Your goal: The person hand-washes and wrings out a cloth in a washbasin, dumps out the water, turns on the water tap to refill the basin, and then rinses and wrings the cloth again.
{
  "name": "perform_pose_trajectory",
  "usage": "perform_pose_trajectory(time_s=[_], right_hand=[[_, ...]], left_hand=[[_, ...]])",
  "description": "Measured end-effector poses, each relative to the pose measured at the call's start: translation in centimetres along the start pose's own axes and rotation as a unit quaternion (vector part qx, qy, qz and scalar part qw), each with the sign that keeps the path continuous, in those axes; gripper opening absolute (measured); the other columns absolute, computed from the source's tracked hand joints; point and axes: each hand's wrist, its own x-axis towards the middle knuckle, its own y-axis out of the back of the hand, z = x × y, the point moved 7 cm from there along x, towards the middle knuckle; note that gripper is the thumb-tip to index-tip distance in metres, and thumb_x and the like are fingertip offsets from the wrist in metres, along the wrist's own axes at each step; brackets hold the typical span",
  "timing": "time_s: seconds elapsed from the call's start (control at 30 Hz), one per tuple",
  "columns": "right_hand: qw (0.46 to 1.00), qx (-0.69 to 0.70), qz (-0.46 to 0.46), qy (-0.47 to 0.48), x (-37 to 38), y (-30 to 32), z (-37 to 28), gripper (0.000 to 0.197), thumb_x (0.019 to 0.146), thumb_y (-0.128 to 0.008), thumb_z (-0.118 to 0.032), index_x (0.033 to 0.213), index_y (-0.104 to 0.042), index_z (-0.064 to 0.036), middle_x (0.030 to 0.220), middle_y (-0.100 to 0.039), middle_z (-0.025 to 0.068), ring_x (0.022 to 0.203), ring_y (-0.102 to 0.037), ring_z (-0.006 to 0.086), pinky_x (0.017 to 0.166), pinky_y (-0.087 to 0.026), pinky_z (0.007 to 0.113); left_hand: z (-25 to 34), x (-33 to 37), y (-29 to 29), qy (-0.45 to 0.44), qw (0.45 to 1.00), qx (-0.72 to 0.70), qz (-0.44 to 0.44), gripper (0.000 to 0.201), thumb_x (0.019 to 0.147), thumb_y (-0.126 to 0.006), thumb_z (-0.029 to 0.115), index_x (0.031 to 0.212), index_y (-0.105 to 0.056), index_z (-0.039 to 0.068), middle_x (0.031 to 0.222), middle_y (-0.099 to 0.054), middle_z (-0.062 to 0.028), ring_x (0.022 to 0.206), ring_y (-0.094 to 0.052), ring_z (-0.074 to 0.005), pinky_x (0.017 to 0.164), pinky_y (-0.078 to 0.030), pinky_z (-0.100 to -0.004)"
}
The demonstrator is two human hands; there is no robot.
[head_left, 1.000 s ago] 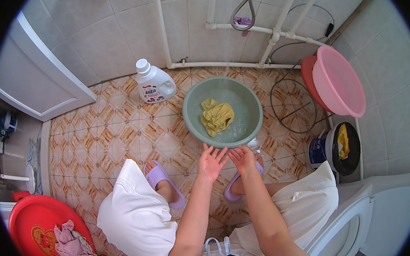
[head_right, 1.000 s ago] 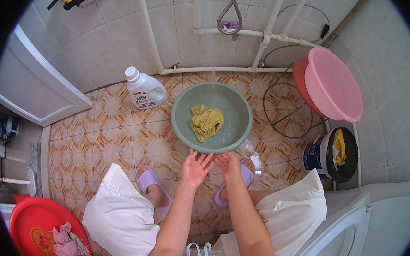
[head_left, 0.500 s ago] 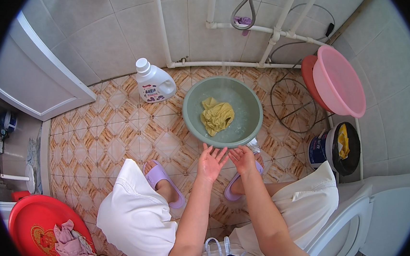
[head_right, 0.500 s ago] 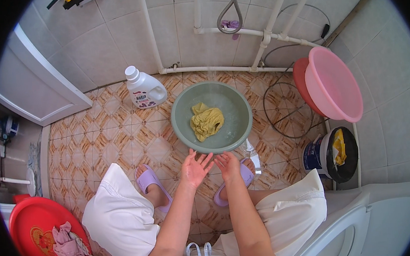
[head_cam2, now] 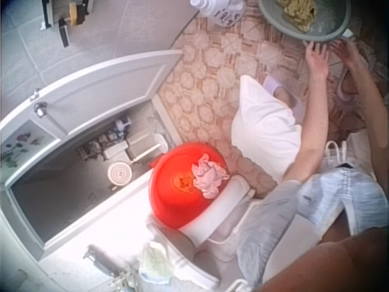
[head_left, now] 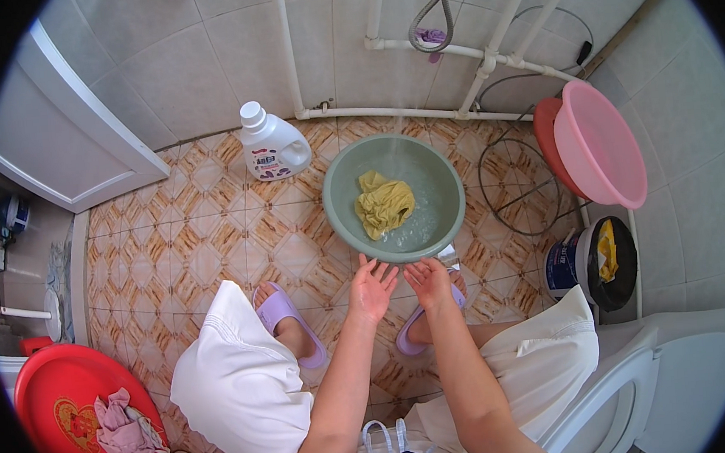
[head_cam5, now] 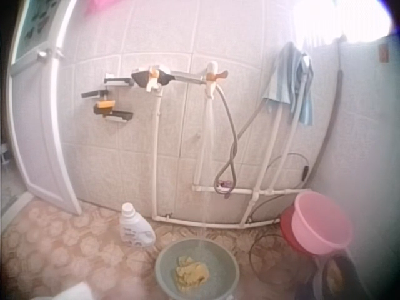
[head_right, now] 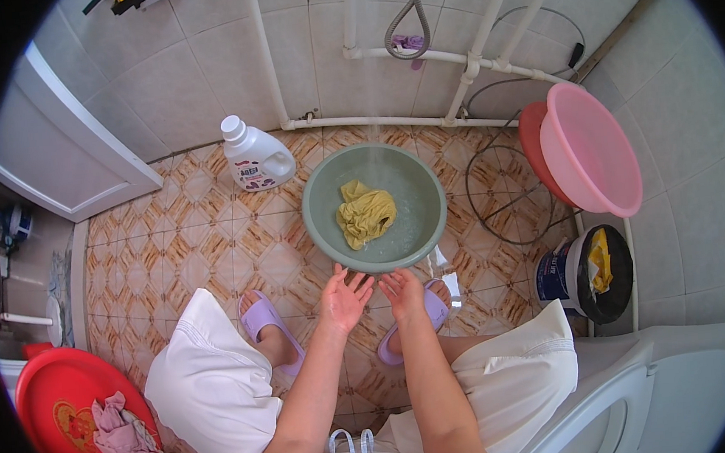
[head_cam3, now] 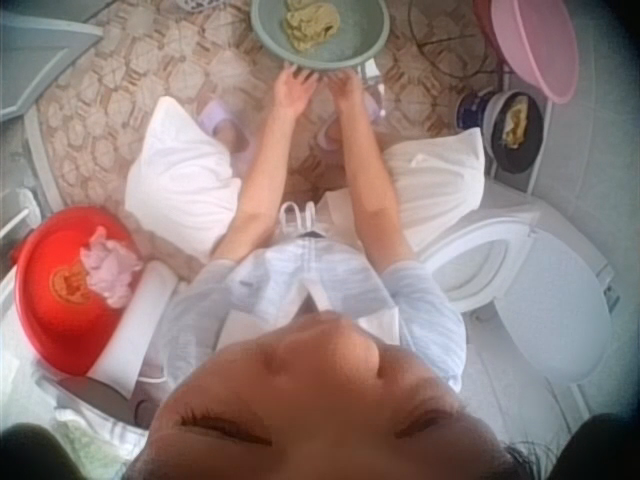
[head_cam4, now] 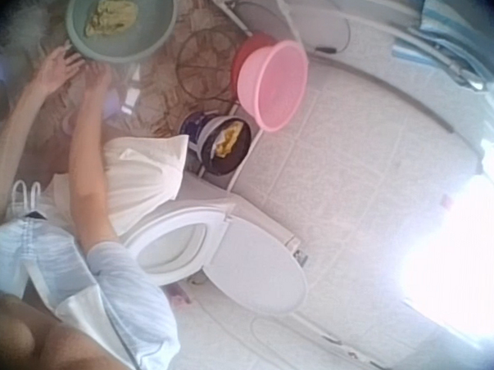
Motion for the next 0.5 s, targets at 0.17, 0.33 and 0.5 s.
perform_pose_trajectory(time_s=[0.17,0.33,0.5], right_hand=[[1.0,0.0,0.011,-0.002,-0.1,0.0,0.1,0.03,0.082,-0.055,-0.017,0.106,-0.048,-0.0004,0.105,-0.049,0.0127,0.099,-0.053,0.0271,0.08,-0.05,0.038],[1.0,-0.002,0.021,-0.005,-0.1,0.1,0.2,0.021,0.083,-0.052,-0.017,0.1,-0.051,-0.0034,0.097,-0.056,0.0111,0.097,-0.055,0.0276,0.083,-0.048,0.04],[1.0,-0.003,0.027,-0.009,-0.4,-0.1,0.2,0.022,0.083,-0.052,-0.018,0.101,-0.051,-0.0034,0.098,-0.056,0.0122,0.098,-0.055,0.0287,0.083,-0.048,0.041]], left_hand=[[0.0,0.1,0.2,-0.003,1.0,-0.008,0.004,0.088,0.077,-0.059,0.03,0.144,-0.003,0.035,0.133,-0.035,-0.013,0.122,-0.036,-0.0319,0.103,-0.022,-0.041],[-0.2,0.4,1.1,-0.006,0.999,-0.03,0.019,0.069,0.078,-0.059,0.031,0.137,-0.025,0.016,0.132,-0.036,-0.0124,0.123,-0.036,-0.0282,0.104,-0.022,-0.0407],[-0.2,0.3,1.0,-0.003,0.999,-0.032,0.03,0.058,0.079,-0.058,0.031,0.127,-0.036,0.007,0.132,-0.039,-0.0109,0.124,-0.035,-0.0242,0.105,-0.021,-0.0397]])
